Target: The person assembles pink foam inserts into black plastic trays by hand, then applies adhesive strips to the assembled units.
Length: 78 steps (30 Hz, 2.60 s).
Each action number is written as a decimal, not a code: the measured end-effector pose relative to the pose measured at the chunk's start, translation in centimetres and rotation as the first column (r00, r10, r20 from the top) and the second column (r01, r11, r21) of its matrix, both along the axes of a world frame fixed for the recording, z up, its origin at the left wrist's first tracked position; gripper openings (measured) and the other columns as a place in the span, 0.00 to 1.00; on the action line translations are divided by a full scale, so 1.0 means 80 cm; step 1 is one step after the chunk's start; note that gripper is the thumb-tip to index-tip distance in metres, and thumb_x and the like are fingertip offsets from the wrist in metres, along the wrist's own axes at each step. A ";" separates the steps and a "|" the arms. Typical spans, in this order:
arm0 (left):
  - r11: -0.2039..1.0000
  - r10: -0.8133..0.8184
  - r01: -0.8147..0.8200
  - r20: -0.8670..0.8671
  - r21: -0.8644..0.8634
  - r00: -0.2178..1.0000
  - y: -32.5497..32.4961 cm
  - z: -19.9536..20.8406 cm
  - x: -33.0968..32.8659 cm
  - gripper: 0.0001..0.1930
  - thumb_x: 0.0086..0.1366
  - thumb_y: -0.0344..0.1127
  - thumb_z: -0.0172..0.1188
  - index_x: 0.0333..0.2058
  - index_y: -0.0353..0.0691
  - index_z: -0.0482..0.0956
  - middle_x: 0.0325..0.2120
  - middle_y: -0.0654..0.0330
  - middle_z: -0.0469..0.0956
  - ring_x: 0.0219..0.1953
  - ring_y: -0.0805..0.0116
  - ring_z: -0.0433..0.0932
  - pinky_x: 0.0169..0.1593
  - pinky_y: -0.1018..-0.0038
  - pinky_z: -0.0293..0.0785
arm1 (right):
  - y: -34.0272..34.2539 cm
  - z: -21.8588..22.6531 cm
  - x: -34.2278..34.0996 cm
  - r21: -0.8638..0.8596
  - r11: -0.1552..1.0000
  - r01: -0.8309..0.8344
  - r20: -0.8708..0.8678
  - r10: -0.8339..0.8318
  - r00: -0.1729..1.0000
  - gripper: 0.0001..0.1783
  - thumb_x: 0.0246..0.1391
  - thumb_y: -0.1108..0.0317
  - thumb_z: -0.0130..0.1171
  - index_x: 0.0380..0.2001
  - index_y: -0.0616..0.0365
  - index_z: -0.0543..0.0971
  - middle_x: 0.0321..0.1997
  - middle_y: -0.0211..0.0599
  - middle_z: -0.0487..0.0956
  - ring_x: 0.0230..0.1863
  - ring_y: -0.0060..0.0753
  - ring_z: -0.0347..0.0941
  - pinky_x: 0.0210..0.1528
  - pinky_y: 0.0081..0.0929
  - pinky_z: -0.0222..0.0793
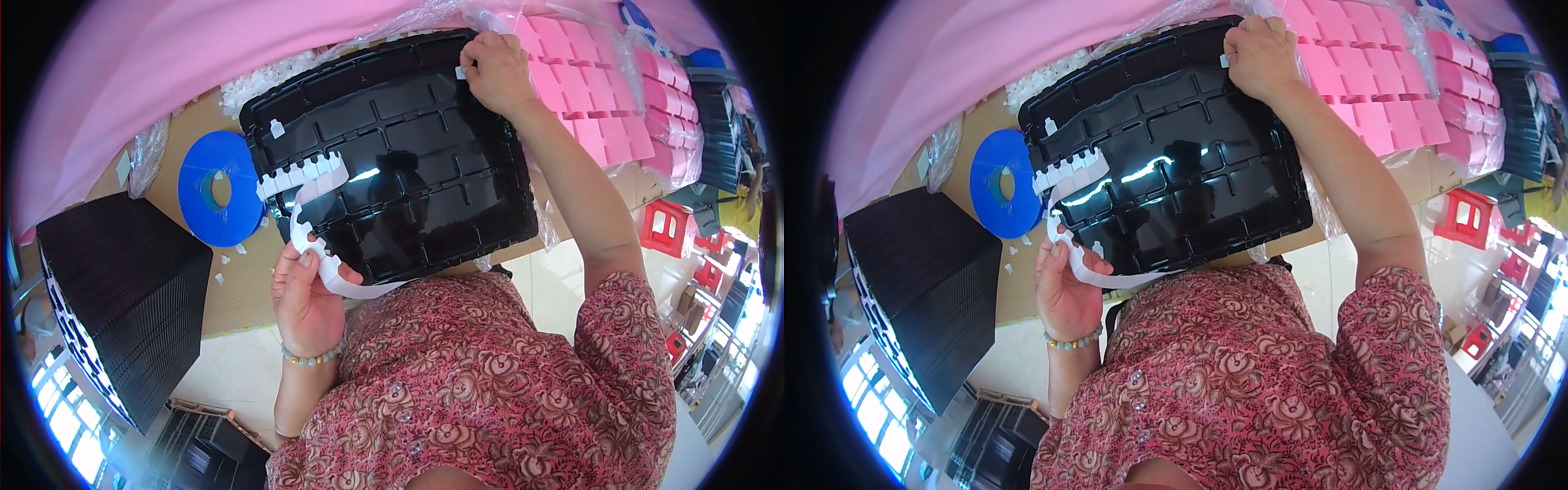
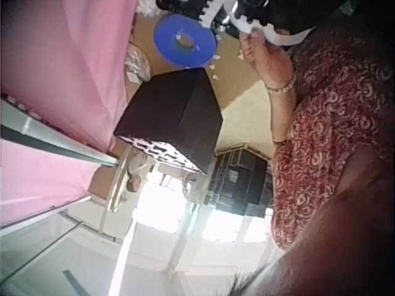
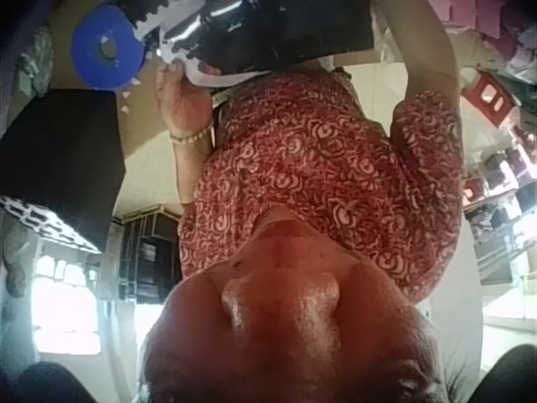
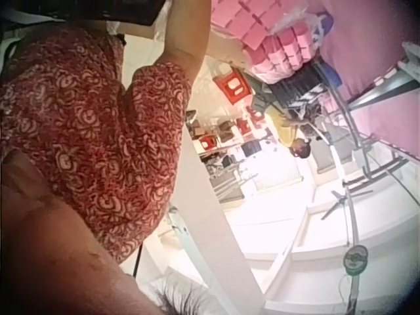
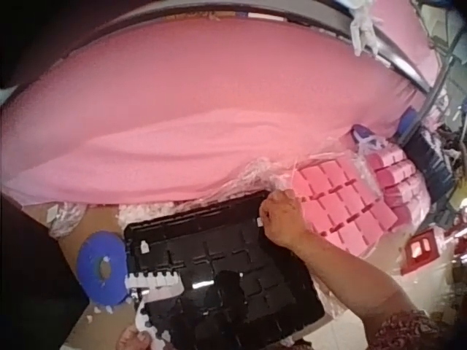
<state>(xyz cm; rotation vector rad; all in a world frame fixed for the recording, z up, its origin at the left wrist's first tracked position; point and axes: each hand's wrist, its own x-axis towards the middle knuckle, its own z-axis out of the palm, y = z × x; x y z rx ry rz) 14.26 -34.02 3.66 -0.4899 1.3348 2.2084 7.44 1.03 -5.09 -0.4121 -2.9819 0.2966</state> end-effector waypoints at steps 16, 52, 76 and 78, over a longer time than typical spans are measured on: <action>0.990 0.109 -0.068 -0.377 0.121 0.920 -0.055 -0.001 -0.018 0.09 0.67 0.36 0.51 0.42 0.40 0.72 0.24 0.58 0.75 0.25 0.64 0.74 0.32 0.66 0.71 | -0.023 0.012 0.036 0.281 0.949 -0.141 -0.102 0.176 0.979 0.13 0.51 0.70 0.55 0.38 0.46 0.84 0.37 0.28 0.74 0.49 0.36 0.66 0.47 0.35 0.61; 0.044 -0.366 -0.598 -0.570 -0.800 0.735 -0.150 -0.109 0.068 0.20 0.50 0.24 0.55 0.45 0.39 0.76 0.46 0.50 0.70 0.50 0.53 0.68 0.53 0.63 0.64 | -0.225 0.009 -0.119 -0.021 0.841 -0.540 -0.091 0.537 0.839 0.13 0.45 0.73 0.57 0.34 0.47 0.84 0.38 0.29 0.78 0.48 0.36 0.68 0.54 0.38 0.59; 0.238 -0.237 -0.472 -0.522 -0.849 0.820 -0.144 -0.092 0.067 0.14 0.49 0.21 0.53 0.35 0.39 0.80 0.40 0.55 0.73 0.45 0.59 0.69 0.52 0.65 0.62 | -0.132 -0.018 -0.235 -0.244 0.913 -0.326 0.028 0.342 0.939 0.11 0.49 0.65 0.57 0.37 0.53 0.80 0.31 0.37 0.81 0.38 0.38 0.78 0.42 0.33 0.72; 0.266 -0.202 -0.466 -0.522 -0.844 0.829 -0.148 -0.094 0.073 0.14 0.49 0.21 0.53 0.34 0.38 0.80 0.40 0.56 0.73 0.44 0.59 0.70 0.50 0.66 0.64 | -0.129 -0.009 -0.220 -0.322 0.895 -0.309 -0.034 0.315 0.948 0.10 0.50 0.64 0.58 0.35 0.54 0.80 0.29 0.36 0.80 0.35 0.36 0.77 0.40 0.31 0.71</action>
